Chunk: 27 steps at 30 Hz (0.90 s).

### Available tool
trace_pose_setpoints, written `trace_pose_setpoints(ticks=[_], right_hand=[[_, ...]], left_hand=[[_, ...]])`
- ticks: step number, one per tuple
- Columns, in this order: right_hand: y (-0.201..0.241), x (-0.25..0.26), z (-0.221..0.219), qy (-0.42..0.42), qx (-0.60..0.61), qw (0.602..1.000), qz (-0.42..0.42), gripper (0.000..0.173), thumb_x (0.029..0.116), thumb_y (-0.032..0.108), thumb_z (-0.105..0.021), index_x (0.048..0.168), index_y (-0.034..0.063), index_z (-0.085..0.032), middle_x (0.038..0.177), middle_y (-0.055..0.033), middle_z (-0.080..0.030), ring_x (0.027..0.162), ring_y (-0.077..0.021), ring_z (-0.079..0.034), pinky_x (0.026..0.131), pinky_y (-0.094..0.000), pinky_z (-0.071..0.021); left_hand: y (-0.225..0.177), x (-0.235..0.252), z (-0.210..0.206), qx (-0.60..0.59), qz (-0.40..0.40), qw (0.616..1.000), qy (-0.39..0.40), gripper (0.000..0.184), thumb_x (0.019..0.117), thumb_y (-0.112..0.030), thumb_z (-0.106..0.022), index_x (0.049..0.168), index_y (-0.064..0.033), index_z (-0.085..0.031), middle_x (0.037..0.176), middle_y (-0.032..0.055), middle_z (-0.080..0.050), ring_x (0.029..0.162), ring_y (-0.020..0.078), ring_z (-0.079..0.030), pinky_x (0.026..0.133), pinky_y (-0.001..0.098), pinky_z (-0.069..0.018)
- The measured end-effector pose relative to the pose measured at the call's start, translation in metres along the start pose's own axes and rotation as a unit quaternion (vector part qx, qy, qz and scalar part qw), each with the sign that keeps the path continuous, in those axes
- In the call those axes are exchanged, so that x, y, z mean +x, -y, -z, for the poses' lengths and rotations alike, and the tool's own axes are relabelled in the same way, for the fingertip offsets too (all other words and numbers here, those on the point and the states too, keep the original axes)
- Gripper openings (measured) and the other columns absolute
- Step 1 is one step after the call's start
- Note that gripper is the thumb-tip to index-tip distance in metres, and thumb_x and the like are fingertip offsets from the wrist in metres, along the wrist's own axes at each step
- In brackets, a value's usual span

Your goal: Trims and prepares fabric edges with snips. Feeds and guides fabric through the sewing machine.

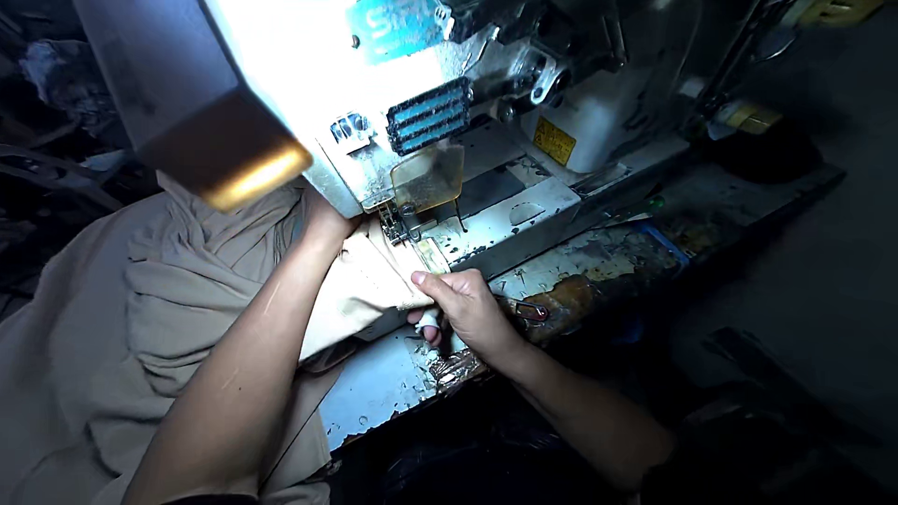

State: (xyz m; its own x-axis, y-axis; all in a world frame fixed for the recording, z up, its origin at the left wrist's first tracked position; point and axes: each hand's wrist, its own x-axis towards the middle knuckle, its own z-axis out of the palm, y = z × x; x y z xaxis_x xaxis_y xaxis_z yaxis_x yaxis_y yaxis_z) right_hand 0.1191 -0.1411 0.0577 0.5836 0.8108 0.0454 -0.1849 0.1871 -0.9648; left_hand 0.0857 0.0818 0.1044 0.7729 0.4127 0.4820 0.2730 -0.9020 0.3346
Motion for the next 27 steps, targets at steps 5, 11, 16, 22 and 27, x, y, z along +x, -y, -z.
trace_pose_setpoints(ticks=[5,11,16,22,27], right_hand=[[-0.010,-0.036,0.001,0.053,-0.059,0.995,0.052,0.037,0.1064,0.014,-0.050,0.076,0.0011,-0.066,0.064,0.0018,-0.068,0.052,0.0010,-0.061,0.050,-0.0164,-0.0521],[-0.031,-0.069,0.011,0.050,-0.101,0.982,0.150,0.036,0.1014,0.010,-0.054,0.068,0.0014,-0.065,0.065,0.0028,-0.068,0.056,0.0050,-0.061,0.053,-0.0124,-0.0516],[-0.036,-0.052,0.008,0.041,-0.114,0.972,0.202,0.039,0.1002,0.010,-0.056,0.063,0.0020,-0.061,0.061,0.0020,-0.063,0.055,0.0043,-0.059,0.053,-0.0126,-0.0493],[-0.033,-0.021,0.011,-0.015,-0.162,0.966,0.201,0.039,0.0972,0.013,-0.060,0.059,0.0062,-0.059,0.056,0.0065,-0.056,0.053,0.0062,-0.055,0.052,-0.0120,-0.0457],[-0.032,-0.018,0.011,-0.015,-0.153,0.968,0.201,0.040,0.0987,0.013,-0.060,0.059,0.0067,-0.059,0.056,0.0074,-0.055,0.053,0.0065,-0.055,0.052,-0.0115,-0.0465]], left_hand=[[-0.009,-0.004,0.015,-0.021,0.010,0.999,0.044,0.052,0.0897,-0.027,-0.075,0.126,0.0080,-0.062,0.123,0.0293,-0.065,0.123,0.0416,-0.060,0.106,0.0613,-0.0421],[-0.007,-0.018,0.019,-0.155,0.045,0.984,0.083,0.032,0.0838,-0.025,-0.081,0.111,-0.0088,-0.073,0.106,0.0061,-0.073,0.105,0.0139,-0.068,0.097,0.0466,-0.0521],[-0.010,-0.013,0.018,-0.122,0.042,0.989,0.070,0.039,0.0829,-0.022,-0.082,0.116,-0.0044,-0.070,0.110,0.0103,-0.071,0.109,0.0178,-0.066,0.099,0.0475,-0.0500],[-0.015,-0.008,0.014,-0.016,0.045,0.998,0.036,0.048,0.0908,-0.023,-0.075,0.122,0.0112,-0.062,0.120,0.0315,-0.065,0.121,0.0436,-0.061,0.106,0.0600,-0.0408],[-0.016,-0.008,0.017,-0.031,0.051,0.997,0.042,0.050,0.0896,-0.026,-0.077,0.123,0.0079,-0.063,0.119,0.0269,-0.067,0.119,0.0379,-0.062,0.105,0.0571,-0.0428]])
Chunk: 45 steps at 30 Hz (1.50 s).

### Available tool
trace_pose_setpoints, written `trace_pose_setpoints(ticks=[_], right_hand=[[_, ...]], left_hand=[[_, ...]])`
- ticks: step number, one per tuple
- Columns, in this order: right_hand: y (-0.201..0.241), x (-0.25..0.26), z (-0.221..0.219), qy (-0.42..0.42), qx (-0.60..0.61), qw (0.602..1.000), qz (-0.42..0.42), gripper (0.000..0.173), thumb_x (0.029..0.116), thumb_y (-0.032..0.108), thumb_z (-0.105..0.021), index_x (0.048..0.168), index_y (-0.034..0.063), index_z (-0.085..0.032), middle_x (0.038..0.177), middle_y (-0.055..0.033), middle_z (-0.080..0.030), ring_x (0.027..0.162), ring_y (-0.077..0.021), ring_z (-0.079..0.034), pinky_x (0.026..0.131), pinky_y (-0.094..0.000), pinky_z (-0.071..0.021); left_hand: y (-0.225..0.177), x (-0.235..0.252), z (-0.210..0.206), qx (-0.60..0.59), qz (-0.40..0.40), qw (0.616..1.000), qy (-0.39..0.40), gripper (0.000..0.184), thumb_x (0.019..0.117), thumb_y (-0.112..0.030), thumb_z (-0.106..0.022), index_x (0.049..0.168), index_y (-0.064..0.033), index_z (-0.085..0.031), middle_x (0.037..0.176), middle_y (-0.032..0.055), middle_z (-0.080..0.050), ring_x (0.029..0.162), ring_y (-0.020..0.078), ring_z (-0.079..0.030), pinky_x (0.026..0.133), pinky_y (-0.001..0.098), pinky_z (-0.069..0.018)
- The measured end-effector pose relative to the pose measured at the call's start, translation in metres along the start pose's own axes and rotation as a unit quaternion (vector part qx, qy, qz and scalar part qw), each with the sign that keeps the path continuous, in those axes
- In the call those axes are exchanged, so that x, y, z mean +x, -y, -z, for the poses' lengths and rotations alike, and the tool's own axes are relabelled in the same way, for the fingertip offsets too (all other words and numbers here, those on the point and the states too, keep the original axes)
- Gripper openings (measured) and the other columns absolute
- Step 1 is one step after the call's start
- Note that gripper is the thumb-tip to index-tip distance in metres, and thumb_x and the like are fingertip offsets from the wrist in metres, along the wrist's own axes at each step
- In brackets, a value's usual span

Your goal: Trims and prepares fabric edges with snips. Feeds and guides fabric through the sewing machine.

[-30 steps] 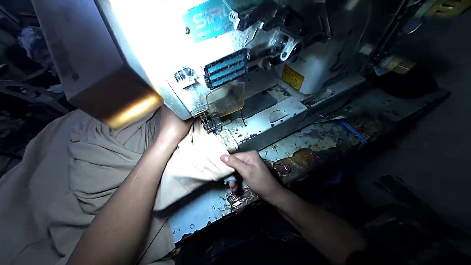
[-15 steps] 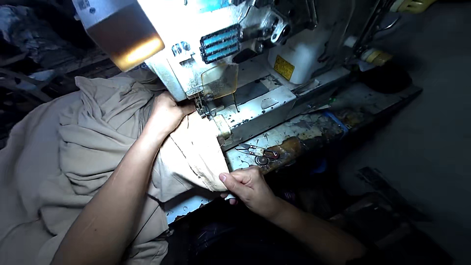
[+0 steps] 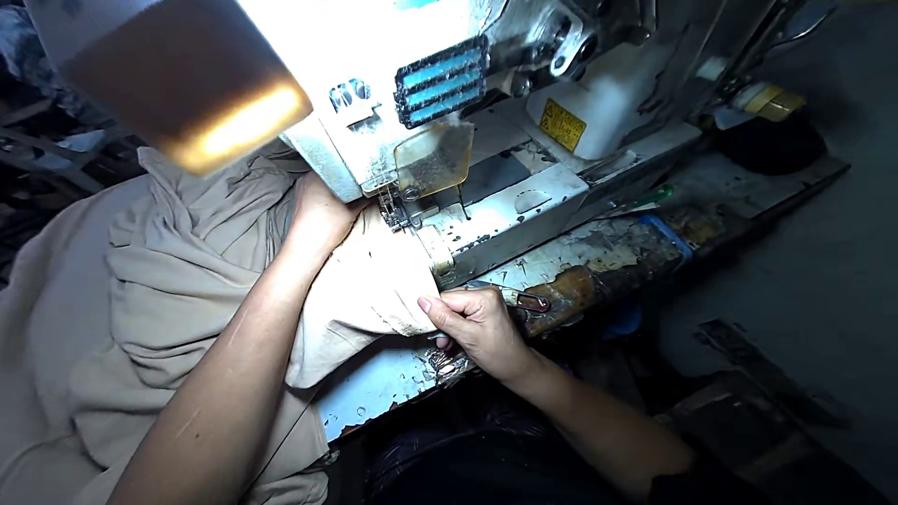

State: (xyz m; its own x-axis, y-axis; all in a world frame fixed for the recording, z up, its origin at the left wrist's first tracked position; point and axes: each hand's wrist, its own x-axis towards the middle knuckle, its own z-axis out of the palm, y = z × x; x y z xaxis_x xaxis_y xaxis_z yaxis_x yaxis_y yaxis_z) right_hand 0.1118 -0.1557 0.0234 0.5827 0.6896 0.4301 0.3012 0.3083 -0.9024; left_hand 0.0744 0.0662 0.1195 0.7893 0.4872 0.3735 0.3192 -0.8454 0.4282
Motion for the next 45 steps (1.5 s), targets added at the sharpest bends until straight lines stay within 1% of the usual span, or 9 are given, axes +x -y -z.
trace_pose_setpoints(ticks=[5,11,22,25,30,34,37,40,45], right_hand=[[0.004,-0.006,0.000,0.012,-0.012,1.000,0.023,0.040,0.0981,0.012,-0.058,0.058,0.0063,-0.057,0.055,0.0062,-0.055,0.052,0.0059,-0.054,0.051,-0.0120,-0.0450],[0.001,-0.001,-0.003,0.006,-0.006,1.000,0.012,0.040,0.0985,0.012,-0.059,0.059,0.0058,-0.059,0.055,0.0066,-0.056,0.052,0.0058,-0.055,0.051,-0.0119,-0.0460],[0.002,-0.001,-0.001,0.002,-0.015,1.000,-0.006,0.038,0.0989,0.013,-0.060,0.062,0.0077,-0.062,0.057,0.0074,-0.058,0.052,0.0049,-0.057,0.052,-0.0122,-0.0492],[0.001,-0.003,0.001,-0.001,-0.032,0.999,-0.005,0.030,0.0968,0.012,-0.061,0.068,0.0060,-0.067,0.063,0.0067,-0.062,0.056,0.0058,-0.059,0.054,-0.0114,-0.0510],[-0.002,-0.008,0.003,-0.005,-0.039,0.999,0.001,0.024,0.0953,0.013,-0.061,0.074,0.0057,-0.071,0.068,0.0060,-0.065,0.059,0.0046,-0.060,0.055,-0.0133,-0.0517],[0.002,-0.011,0.003,-0.014,-0.046,0.999,-0.004,0.024,0.0950,0.012,-0.061,0.073,0.0067,-0.070,0.066,0.0070,-0.064,0.058,0.0043,-0.060,0.054,-0.0131,-0.0521],[0.004,-0.012,0.003,-0.019,-0.053,0.998,-0.014,0.024,0.0947,0.011,-0.060,0.072,0.0073,-0.069,0.064,0.0086,-0.063,0.056,0.0047,-0.060,0.053,-0.0130,-0.0524],[0.005,-0.014,0.006,-0.020,-0.056,0.998,-0.028,0.024,0.0954,0.012,-0.060,0.073,0.0076,-0.069,0.063,0.0086,-0.062,0.055,0.0038,-0.060,0.052,-0.0138,-0.0527],[0.007,-0.014,0.005,-0.017,-0.058,0.998,-0.034,0.025,0.0955,0.010,-0.060,0.072,0.0065,-0.068,0.062,0.0088,-0.061,0.055,0.0050,-0.059,0.053,-0.0129,-0.0526]], left_hand=[[0.004,0.002,-0.002,-0.022,0.005,1.000,0.015,0.049,0.0868,-0.027,-0.080,0.120,0.0055,-0.065,0.115,0.0244,-0.068,0.115,0.0366,-0.064,0.102,0.0587,-0.0447],[-0.006,0.002,0.002,0.023,0.032,0.999,0.026,0.050,0.0918,-0.023,-0.076,0.126,0.0107,-0.060,0.124,0.0316,-0.063,0.124,0.0449,-0.058,0.106,0.0621,-0.0397],[-0.014,0.003,0.003,0.029,0.102,0.994,0.039,0.052,0.0923,-0.032,-0.076,0.126,0.0052,-0.062,0.124,0.0281,-0.065,0.123,0.0436,-0.060,0.104,0.0641,-0.0417],[-0.014,0.006,0.002,0.030,0.105,0.993,0.043,0.052,0.0919,-0.033,-0.076,0.127,0.0041,-0.063,0.125,0.0278,-0.065,0.124,0.0440,-0.059,0.103,0.0652,-0.0417],[-0.006,0.009,0.001,0.019,0.077,0.995,0.063,0.045,0.0886,-0.038,-0.077,0.112,-0.0012,-0.070,0.112,0.0232,-0.070,0.113,0.0411,-0.065,0.096,0.0654,-0.0466],[-0.017,-0.011,0.029,-0.028,0.015,0.992,0.118,0.028,0.0939,-0.030,-0.073,0.104,-0.0045,-0.074,0.102,0.0156,-0.072,0.105,0.0314,-0.068,0.093,0.0572,-0.0497],[-0.022,-0.020,0.029,-0.018,0.000,0.992,0.128,0.027,0.0979,-0.025,-0.069,0.108,-0.0001,-0.072,0.106,0.0191,-0.069,0.109,0.0348,-0.064,0.097,0.0554,-0.0465],[-0.017,-0.017,0.015,-0.018,0.004,0.995,0.102,0.029,0.0986,-0.028,-0.067,0.109,-0.0023,-0.072,0.110,0.0180,-0.070,0.114,0.0350,-0.064,0.099,0.0572,-0.0463],[-0.014,-0.009,0.005,-0.030,0.018,0.996,0.084,0.034,0.0932,-0.028,-0.071,0.118,-0.0050,-0.071,0.125,0.0172,-0.067,0.127,0.0367,-0.056,0.106,0.0629,-0.0391]])
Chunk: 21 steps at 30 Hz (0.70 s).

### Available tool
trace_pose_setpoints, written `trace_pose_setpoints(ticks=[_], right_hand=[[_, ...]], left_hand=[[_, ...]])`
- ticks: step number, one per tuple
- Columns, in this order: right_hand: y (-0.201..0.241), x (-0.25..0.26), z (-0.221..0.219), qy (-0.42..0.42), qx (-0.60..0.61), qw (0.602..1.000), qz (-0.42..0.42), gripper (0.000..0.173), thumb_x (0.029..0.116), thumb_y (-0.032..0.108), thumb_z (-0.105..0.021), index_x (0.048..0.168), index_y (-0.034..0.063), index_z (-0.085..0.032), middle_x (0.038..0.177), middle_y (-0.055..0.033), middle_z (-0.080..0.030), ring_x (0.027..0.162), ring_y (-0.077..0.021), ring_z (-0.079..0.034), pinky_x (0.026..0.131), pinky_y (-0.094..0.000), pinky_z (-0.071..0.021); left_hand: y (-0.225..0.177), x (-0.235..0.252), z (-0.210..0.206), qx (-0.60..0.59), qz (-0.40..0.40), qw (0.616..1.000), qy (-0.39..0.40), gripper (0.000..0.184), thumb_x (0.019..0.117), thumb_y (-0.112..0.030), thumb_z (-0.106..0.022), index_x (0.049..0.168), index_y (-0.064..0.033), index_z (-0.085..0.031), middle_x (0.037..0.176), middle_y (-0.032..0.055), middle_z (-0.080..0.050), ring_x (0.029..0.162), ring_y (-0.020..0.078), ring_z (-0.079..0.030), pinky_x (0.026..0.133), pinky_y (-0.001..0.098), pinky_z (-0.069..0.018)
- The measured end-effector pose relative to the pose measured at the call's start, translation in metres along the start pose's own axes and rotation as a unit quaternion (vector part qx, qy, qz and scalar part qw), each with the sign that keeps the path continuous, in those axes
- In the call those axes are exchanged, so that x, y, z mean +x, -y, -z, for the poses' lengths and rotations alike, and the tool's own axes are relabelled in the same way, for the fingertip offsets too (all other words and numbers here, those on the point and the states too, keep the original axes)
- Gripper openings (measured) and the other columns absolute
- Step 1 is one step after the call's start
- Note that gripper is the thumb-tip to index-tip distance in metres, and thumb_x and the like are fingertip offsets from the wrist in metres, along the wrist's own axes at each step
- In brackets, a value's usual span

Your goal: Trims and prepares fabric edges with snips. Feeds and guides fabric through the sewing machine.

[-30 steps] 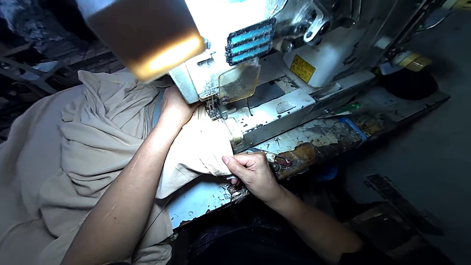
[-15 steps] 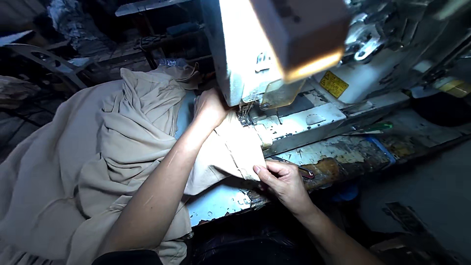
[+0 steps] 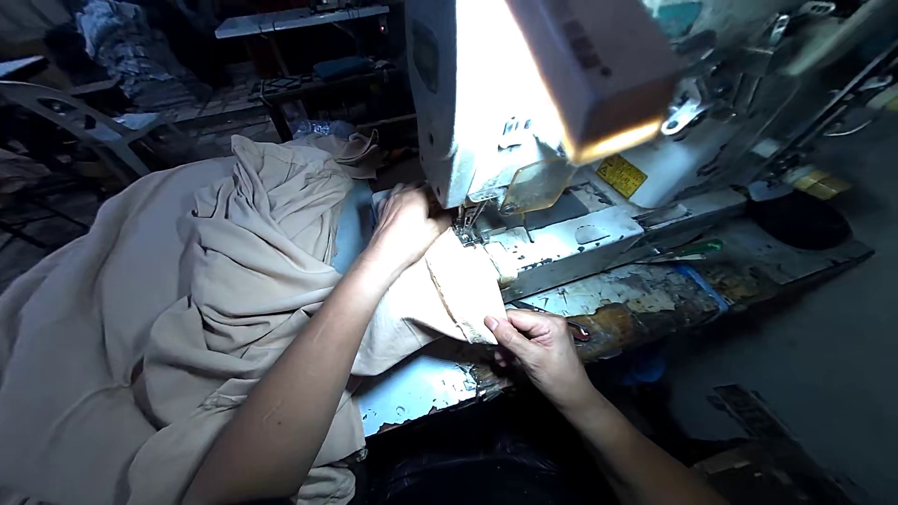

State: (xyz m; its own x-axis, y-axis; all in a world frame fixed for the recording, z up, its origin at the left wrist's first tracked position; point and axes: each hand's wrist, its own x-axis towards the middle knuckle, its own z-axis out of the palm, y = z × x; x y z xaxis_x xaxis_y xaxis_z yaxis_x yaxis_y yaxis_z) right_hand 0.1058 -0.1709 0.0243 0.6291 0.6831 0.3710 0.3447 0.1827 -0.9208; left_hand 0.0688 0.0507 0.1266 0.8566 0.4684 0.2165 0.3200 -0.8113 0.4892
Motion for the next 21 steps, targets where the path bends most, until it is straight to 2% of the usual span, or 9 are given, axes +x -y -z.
trace_pose_setpoints(ticks=[2,4,7,10,13,16,19,21], right_hand=[[-0.002,0.002,-0.001,0.008,-0.004,1.000,0.009,0.027,0.0964,0.011,-0.060,0.071,0.0055,-0.067,0.061,0.0076,-0.060,0.055,0.0049,-0.059,0.053,-0.0132,-0.0516],[-0.003,0.003,-0.002,0.017,-0.005,1.000,0.015,0.030,0.0973,0.013,-0.060,0.069,0.0052,-0.065,0.060,0.0063,-0.059,0.055,0.0042,-0.058,0.054,-0.0137,-0.0510],[-0.005,0.005,-0.003,0.019,-0.006,1.000,0.012,0.034,0.0978,0.015,-0.061,0.064,0.0067,-0.062,0.058,0.0059,-0.058,0.054,0.0034,-0.057,0.053,-0.0145,-0.0495],[-0.008,0.005,-0.002,0.021,-0.008,1.000,0.020,0.035,0.0972,0.016,-0.062,0.063,0.0081,-0.062,0.056,0.0051,-0.057,0.052,0.0022,-0.057,0.051,-0.0158,-0.0478],[-0.011,0.008,-0.002,0.023,-0.009,0.999,0.037,0.036,0.0974,0.016,-0.062,0.062,0.0083,-0.060,0.055,0.0039,-0.056,0.051,0.0004,-0.056,0.049,-0.0170,-0.0471],[-0.013,0.010,-0.002,0.030,-0.003,0.998,0.048,0.036,0.0978,0.015,-0.062,0.063,0.0081,-0.060,0.056,0.0029,-0.057,0.051,-0.0009,-0.057,0.048,-0.0178,-0.0479],[-0.007,0.004,0.006,0.045,0.000,0.997,0.070,0.036,0.0959,0.010,-0.061,0.060,0.0073,-0.056,0.055,0.0023,-0.053,0.050,-0.0011,-0.053,0.046,-0.0174,-0.0427],[-0.002,-0.005,0.010,0.051,0.008,0.995,0.080,0.036,0.0938,0.007,-0.061,0.059,0.0064,-0.055,0.054,0.0020,-0.051,0.050,-0.0006,-0.051,0.045,-0.0163,-0.0411]], left_hand=[[0.003,0.007,0.000,-0.023,0.008,1.000,0.000,0.044,0.0880,-0.027,-0.079,0.124,-0.0024,-0.068,0.130,0.0210,-0.064,0.130,0.0386,-0.054,0.110,0.0635,-0.0370],[0.012,0.014,-0.002,-0.048,-0.021,0.999,-0.011,0.054,0.0828,-0.025,-0.084,0.129,-0.0026,-0.065,0.132,0.0205,-0.063,0.130,0.0364,-0.054,0.111,0.0629,-0.0370],[0.024,0.019,-0.005,-0.066,-0.043,0.997,-0.024,0.059,0.0797,-0.028,-0.085,0.129,-0.0034,-0.064,0.127,0.0181,-0.066,0.125,0.0321,-0.059,0.108,0.0599,-0.0425],[0.026,0.018,-0.006,-0.077,-0.054,0.995,-0.036,0.056,0.0781,-0.027,-0.085,0.125,-0.0028,-0.064,0.119,0.0135,-0.069,0.116,0.0214,-0.065,0.104,0.0483,-0.0495],[0.023,0.015,-0.005,-0.073,-0.070,0.994,-0.043,0.065,0.0789,-0.022,-0.084,0.133,-0.0004,-0.057,0.127,0.0120,-0.065,0.122,0.0135,-0.060,0.110,0.0362,-0.0451],[0.015,0.010,-0.001,-0.054,-0.057,0.996,-0.039,0.065,0.0817,-0.023,-0.083,0.136,-0.0007,-0.055,0.129,0.0104,-0.064,0.123,0.0091,-0.058,0.110,0.0311,-0.0422],[0.003,0.005,0.004,-0.051,-0.038,0.998,-0.018,0.052,0.0836,-0.017,-0.080,0.129,-0.0040,-0.059,0.120,0.0014,-0.065,0.113,-0.0036,-0.057,0.102,0.0194,-0.0440],[0.003,0.006,0.008,-0.064,-0.033,0.997,0.008,0.048,0.0836,-0.016,-0.079,0.127,-0.0075,-0.060,0.117,-0.0036,-0.065,0.110,-0.0075,-0.057,0.099,0.0160,-0.0452]])
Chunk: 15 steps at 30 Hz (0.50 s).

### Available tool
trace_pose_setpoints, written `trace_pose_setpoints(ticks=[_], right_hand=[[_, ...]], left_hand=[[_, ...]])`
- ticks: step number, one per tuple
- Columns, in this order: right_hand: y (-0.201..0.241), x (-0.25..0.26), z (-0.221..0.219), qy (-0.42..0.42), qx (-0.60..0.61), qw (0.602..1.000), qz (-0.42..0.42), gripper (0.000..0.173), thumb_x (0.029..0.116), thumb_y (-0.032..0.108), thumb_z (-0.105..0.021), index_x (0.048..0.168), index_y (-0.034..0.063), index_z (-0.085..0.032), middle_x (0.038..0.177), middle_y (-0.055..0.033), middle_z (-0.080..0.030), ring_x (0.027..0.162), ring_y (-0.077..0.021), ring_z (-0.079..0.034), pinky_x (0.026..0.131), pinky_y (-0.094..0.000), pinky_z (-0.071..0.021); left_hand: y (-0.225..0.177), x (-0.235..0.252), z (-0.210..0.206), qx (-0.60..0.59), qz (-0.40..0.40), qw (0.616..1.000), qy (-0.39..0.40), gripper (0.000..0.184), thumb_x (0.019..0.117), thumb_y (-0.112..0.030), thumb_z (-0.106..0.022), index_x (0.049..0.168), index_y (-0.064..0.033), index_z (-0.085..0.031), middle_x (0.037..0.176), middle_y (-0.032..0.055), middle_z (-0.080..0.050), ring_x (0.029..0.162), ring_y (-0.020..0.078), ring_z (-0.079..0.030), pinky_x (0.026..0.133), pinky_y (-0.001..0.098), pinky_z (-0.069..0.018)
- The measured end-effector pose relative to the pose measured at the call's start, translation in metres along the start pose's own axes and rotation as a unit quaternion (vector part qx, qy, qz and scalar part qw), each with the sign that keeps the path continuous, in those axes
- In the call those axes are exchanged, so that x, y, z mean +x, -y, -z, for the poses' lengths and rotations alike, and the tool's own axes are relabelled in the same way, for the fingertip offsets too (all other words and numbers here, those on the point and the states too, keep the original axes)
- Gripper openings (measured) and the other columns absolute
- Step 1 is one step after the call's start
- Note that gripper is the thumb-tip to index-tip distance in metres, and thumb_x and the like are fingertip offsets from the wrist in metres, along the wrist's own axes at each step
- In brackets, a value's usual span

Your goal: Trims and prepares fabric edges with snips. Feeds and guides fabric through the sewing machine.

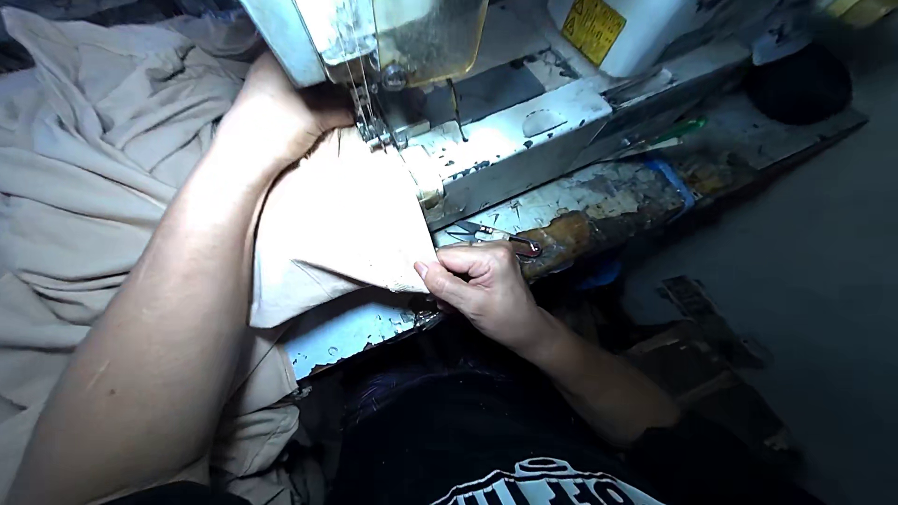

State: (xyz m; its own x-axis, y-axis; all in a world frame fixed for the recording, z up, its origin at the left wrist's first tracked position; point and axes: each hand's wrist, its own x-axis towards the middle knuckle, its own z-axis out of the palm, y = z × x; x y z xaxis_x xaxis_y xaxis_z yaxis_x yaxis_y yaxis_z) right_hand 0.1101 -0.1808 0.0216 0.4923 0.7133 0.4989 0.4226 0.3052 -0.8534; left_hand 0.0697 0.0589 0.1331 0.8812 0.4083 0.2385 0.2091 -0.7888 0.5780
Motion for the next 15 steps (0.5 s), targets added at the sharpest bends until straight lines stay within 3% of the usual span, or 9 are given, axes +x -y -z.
trace_pose_setpoints(ticks=[3,5,8,11,15], right_hand=[[0.002,-0.012,0.000,-0.012,0.018,1.000,-0.001,0.035,0.0934,0.005,-0.061,0.059,0.0054,-0.054,0.054,0.0014,-0.052,0.050,-0.0007,-0.053,0.046,-0.0161,-0.0427],[0.004,-0.016,-0.002,-0.019,0.031,0.999,-0.004,0.034,0.0932,0.005,-0.061,0.059,0.0046,-0.055,0.055,0.0010,-0.053,0.051,-0.0007,-0.053,0.046,-0.0157,-0.0439],[0.005,-0.020,-0.004,-0.016,0.017,1.000,0.008,0.035,0.0937,0.006,-0.062,0.059,0.0046,-0.054,0.055,0.0009,-0.052,0.051,0.0000,-0.052,0.047,-0.0152,-0.0421],[0.005,-0.028,-0.009,-0.003,-0.002,0.999,0.040,0.037,0.0946,0.009,-0.062,0.059,0.0017,-0.053,0.055,-0.0023,-0.050,0.053,-0.0020,-0.049,0.049,-0.0171,-0.0374],[-0.001,-0.026,-0.010,-0.018,-0.003,0.999,0.036,0.038,0.0962,0.011,-0.062,0.060,0.0016,-0.054,0.056,-0.0021,-0.050,0.054,-0.0011,-0.049,0.050,-0.0159,-0.0377]], left_hand=[[0.006,0.003,-0.001,-0.049,0.007,0.999,0.010,0.038,0.0821,-0.013,-0.080,0.116,-0.0150,-0.064,0.105,-0.0124,-0.067,0.098,-0.0120,-0.061,0.088,0.0106,-0.0502],[0.007,0.004,-0.001,-0.058,0.000,0.998,0.013,0.038,0.0818,-0.010,-0.079,0.116,-0.0154,-0.063,0.103,-0.0132,-0.066,0.094,-0.0125,-0.060,0.083,0.0093,-0.0500],[0.012,0.006,0.000,-0.060,-0.025,0.998,0.014,0.047,0.0793,-0.007,-0.080,0.123,-0.0113,-0.062,0.113,-0.0079,-0.066,0.107,-0.0086,-0.060,0.095,0.0131,-0.0493],[0.011,0.006,0.000,-0.066,-0.031,0.997,0.011,0.047,0.0786,-0.006,-0.080,0.122,-0.0122,-0.062,0.114,-0.0092,-0.066,0.109,-0.0085,-0.060,0.098,0.0135,-0.0487],[0.012,0.005,-0.001,-0.034,-0.056,0.998,-0.004,0.046,0.0792,-0.012,-0.081,0.121,-0.0105,-0.062,0.113,-0.0096,-0.066,0.109,-0.0111,-0.058,0.099,0.0122,-0.0462]])
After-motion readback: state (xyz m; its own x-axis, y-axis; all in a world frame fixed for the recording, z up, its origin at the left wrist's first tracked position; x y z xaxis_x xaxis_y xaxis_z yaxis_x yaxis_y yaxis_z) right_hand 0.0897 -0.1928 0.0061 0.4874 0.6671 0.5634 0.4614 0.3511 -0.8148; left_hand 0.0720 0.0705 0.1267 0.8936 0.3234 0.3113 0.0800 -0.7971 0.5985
